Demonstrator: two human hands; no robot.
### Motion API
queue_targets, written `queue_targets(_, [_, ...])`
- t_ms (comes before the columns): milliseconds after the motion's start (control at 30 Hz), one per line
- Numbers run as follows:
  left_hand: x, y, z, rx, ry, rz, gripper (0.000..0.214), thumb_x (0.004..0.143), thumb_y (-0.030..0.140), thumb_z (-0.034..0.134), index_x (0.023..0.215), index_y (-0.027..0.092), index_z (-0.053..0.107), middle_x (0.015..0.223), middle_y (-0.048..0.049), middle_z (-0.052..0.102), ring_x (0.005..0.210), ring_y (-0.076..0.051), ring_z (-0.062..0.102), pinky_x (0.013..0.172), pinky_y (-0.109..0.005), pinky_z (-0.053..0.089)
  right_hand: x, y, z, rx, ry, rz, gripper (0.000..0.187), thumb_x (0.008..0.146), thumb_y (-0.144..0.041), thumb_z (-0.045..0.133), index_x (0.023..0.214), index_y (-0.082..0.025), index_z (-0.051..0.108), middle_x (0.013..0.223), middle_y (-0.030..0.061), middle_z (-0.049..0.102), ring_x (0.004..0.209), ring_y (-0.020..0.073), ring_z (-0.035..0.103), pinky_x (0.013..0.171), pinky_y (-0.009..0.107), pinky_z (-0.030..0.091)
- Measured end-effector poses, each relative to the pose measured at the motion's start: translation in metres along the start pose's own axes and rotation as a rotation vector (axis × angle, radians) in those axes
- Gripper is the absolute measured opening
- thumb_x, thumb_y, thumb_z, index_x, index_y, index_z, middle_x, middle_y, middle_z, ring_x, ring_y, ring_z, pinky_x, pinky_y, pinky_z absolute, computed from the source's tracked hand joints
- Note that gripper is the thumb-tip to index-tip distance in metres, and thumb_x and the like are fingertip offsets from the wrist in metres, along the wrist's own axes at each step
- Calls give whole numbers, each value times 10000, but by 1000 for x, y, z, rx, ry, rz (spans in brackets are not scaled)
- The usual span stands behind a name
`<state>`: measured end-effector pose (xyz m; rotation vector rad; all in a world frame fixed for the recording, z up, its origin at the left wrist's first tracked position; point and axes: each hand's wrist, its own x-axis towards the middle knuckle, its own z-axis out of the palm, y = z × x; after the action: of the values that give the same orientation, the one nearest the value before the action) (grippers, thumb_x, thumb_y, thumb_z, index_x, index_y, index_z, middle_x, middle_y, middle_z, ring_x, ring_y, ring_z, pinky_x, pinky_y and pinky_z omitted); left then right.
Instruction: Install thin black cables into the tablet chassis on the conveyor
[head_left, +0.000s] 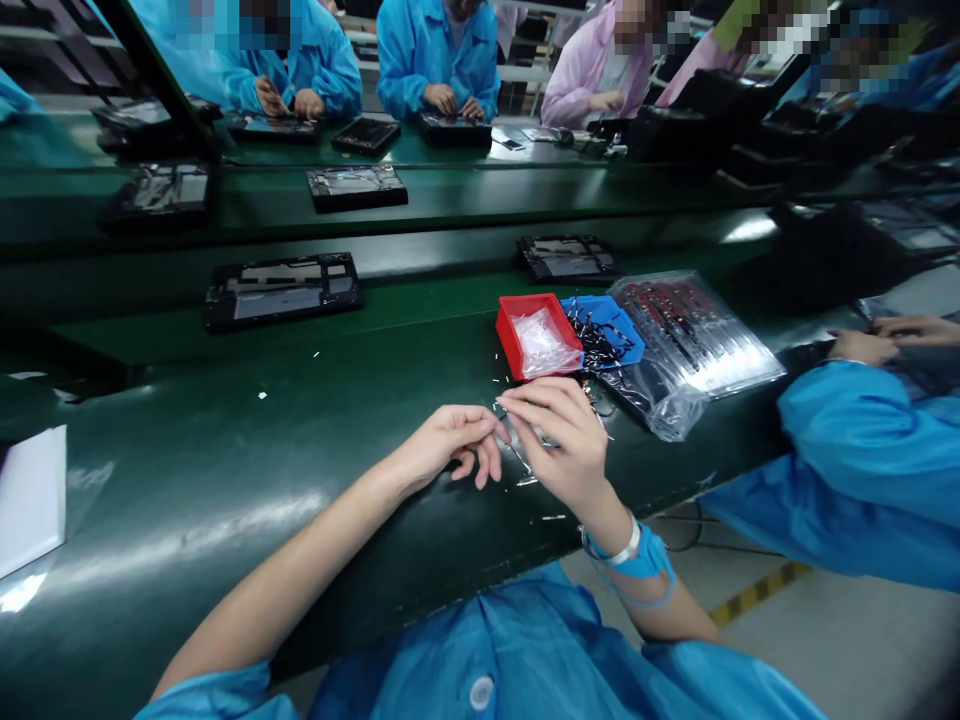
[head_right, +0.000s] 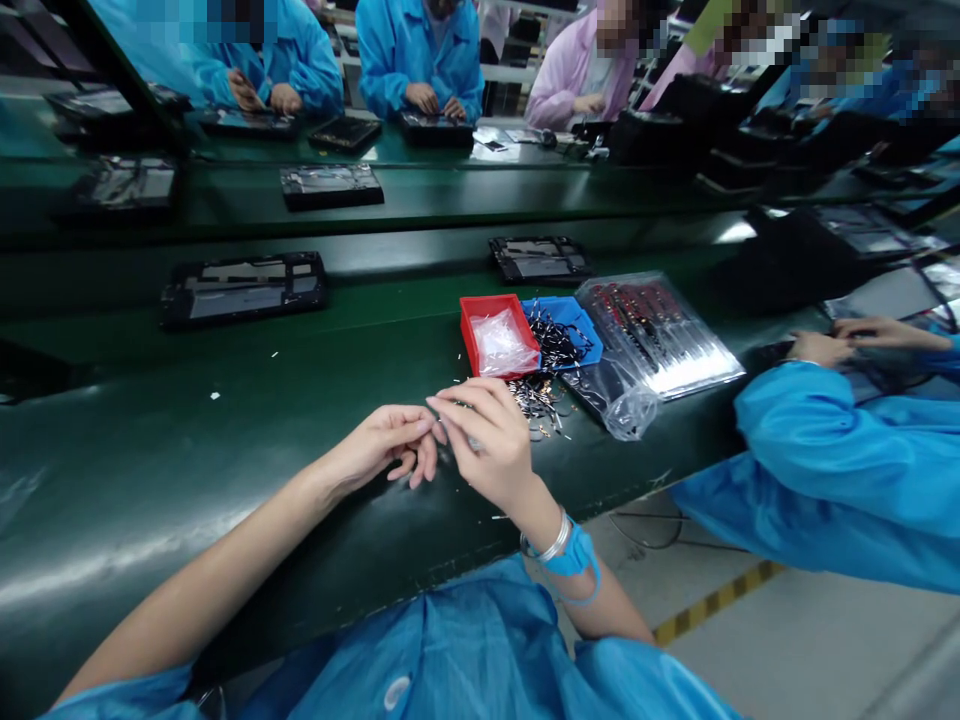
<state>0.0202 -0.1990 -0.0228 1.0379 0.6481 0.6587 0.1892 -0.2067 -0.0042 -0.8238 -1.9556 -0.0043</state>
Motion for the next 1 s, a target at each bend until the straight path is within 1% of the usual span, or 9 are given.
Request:
queue_targets(67, [0, -1, 0, 62, 32, 24, 451, 816, 566, 581, 863, 117, 582, 633, -82, 671, 450, -131, 594, 340, -169, 304, 1, 4, 0, 44, 20, 51, 310, 851, -64, 566, 1030, -274, 707, 910, 37, 716, 862, 192, 627, 736, 388, 548])
queue_targets(200, [-1, -4, -2, 288, 201, 131, 332, 901, 426, 499, 939, 119, 623, 724, -79, 695, 492, -119, 599, 412, -187, 378, 6, 6, -9, -23, 108, 82, 384, 831, -122, 617, 1169, -301, 650, 1152, 58, 664, 1040, 231, 607, 807, 419, 531])
queue_targets(300, [-4, -7, -2, 529, 370, 242, 183, 878, 255, 527, 947, 160, 668, 766, -52, 701, 621, -139, 632, 611, -243, 486, 10, 7, -16, -168, -3, 19, 390, 834, -176, 634, 1213, -265, 622, 1126, 63, 681, 1033, 244, 595, 835, 431, 503])
queue_targets(367, [-6, -8, -1, 622, 424, 281, 169, 843, 199, 548, 940, 182, 686, 795, -51, 707, 734, -174, 654, 722, -289, 501, 13, 9, -18, -275, -144, -83, 240, 849, -158, 611, 1065, -233, 681, 992, 44, 719, 935, 223, 598, 762, 388, 486])
queue_targets(433, [-7, -7, 1, 673, 436, 299, 168, 835, 201, 553, 931, 186, 690, 808, -57, 710, 770, -191, 661, 735, -300, 499, 15, 12, -18, -334, -230, -183, 166, 858, -110, 575, 900, -213, 698, 854, 20, 725, 837, 196, 584, 690, 345, 457])
queue_targets(500, [-7, -5, 3, 657, 389, 282, 187, 873, 263, 522, 928, 176, 678, 785, -60, 708, 698, -172, 658, 638, -262, 490, 14, 16, -17, -332, -233, -248, 182, 853, -72, 559, 826, -194, 691, 790, 16, 719, 795, 182, 567, 659, 323, 442])
queue_targets(667, [-3, -2, 5, 95, 143, 85, 337, 859, 463, 537, 877, 131, 592, 690, -76, 693, 459, -120, 590, 361, -175, 323, 8, 18, -12, -323, -91, -286, 190, 839, -61, 568, 826, -191, 705, 846, 56, 731, 837, 198, 559, 643, 317, 457])
queue_targets(800, [-1, -3, 5, 55, 202, 116, 349, 814, 447, 609, 890, 107, 632, 696, -79, 694, 462, -102, 580, 366, -164, 313, 5, 12, -6, -235, -89, -131, 156, 821, -90, 608, 830, -199, 719, 825, 64, 715, 816, 195, 556, 648, 324, 496])
queue_targets(1000, [-4, -4, 9, 292, 326, 229, 289, 868, 352, 554, 963, 121, 701, 753, -63, 707, 503, -93, 573, 438, -188, 361, 7, 7, -2, -21, -141, 86, 117, 838, -117, 622, 823, -170, 726, 756, 51, 722, 718, 162, 598, 645, 318, 534])
